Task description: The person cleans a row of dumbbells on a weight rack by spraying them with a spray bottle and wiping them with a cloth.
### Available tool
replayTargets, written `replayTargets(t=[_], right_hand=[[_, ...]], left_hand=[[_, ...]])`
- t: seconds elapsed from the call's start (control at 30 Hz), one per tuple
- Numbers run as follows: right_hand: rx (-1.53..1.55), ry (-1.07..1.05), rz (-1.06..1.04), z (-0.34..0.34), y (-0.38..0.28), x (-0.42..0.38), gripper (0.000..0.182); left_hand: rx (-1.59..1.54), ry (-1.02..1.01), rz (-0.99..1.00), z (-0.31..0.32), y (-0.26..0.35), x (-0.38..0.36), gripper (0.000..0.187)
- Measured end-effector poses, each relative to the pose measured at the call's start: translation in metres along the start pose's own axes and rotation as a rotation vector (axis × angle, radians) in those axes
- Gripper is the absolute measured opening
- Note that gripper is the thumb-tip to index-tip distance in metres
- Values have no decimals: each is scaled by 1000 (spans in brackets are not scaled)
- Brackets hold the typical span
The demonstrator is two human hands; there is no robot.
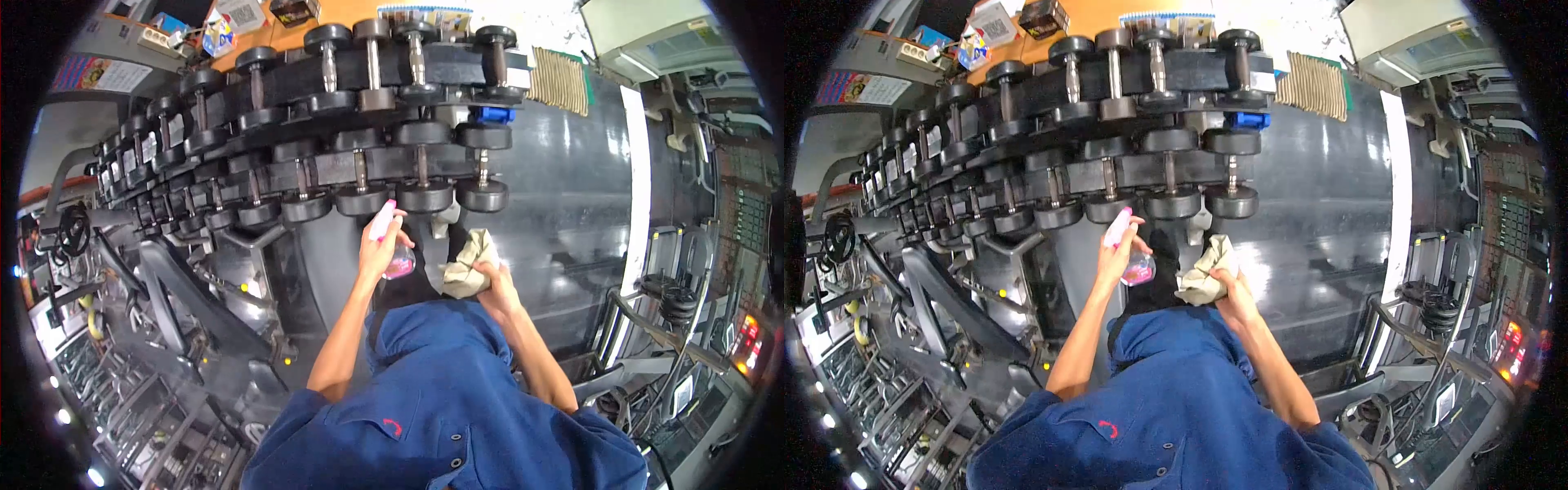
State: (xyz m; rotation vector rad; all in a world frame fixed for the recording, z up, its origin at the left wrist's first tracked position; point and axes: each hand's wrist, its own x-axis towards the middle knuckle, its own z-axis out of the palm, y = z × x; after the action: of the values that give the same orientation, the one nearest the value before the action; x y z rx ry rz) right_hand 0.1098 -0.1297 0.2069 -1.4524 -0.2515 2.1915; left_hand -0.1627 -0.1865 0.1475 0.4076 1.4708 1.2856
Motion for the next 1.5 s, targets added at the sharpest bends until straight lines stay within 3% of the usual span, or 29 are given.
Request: replayTargets(t=[0.1, 0.2, 0.23, 0.37, 0.6, 0.83, 0.93, 1.1, 1.13, 1.2, 1.27, 1.33, 1.37, 1.4, 1.5], right_hand=[[-55, -22, 12, -9, -14, 24, 46], [-106, -5, -8, -10, -40, 37, 53], [-108, 0, -11, -9, -50, 40, 56], [-148, 43, -48, -19, -68, 56, 60], [-148, 32, -47, -4, -74, 72, 60], [-240, 56, -28, -8, -64, 88, 58], [-360, 138, 35, -17, -60, 105, 55], [-543, 82, 20, -46, -29, 168, 52], [-564, 82, -85, -39, -23, 177, 51], [-701, -137, -244, -29, -15, 196, 57], [-1106, -197, -463, -18, -5, 216, 71], [-1591, -88, -800, -12, 15, 231, 92], [-1706, -164, -742, -13, 19, 238, 105], [-1886, -208, -816, -16, 28, 250, 110], [-2028, -316, -924, -19, 44, 276, 108]], left_hand=[[117, 40, 96, 0, -59, 27, 25], [316, 101, -39, 13, -74, 48, 27], [397, 176, -81, 21, -76, 54, 41], [600, 166, -127, 39, -89, 78, 48], [885, 93, -421, 43, -141, 113, 44], [727, 208, -517, 41, -151, 114, 45], [733, 202, -439, 36, -142, 109, 44], [577, 255, -343, 24, -130, 93, 38], [541, 266, -337, 20, -132, 86, 36], [453, 275, -309, 12, -133, 71, 32], [453, 283, -317, 9, -111, 55, 31], [416, 301, -286, 0, -123, 42, 29], [406, 300, -290, -3, -123, 36, 28], [393, 300, -293, -5, -123, 31, 28], [383, 338, -327, -7, -124, 16, 31]])
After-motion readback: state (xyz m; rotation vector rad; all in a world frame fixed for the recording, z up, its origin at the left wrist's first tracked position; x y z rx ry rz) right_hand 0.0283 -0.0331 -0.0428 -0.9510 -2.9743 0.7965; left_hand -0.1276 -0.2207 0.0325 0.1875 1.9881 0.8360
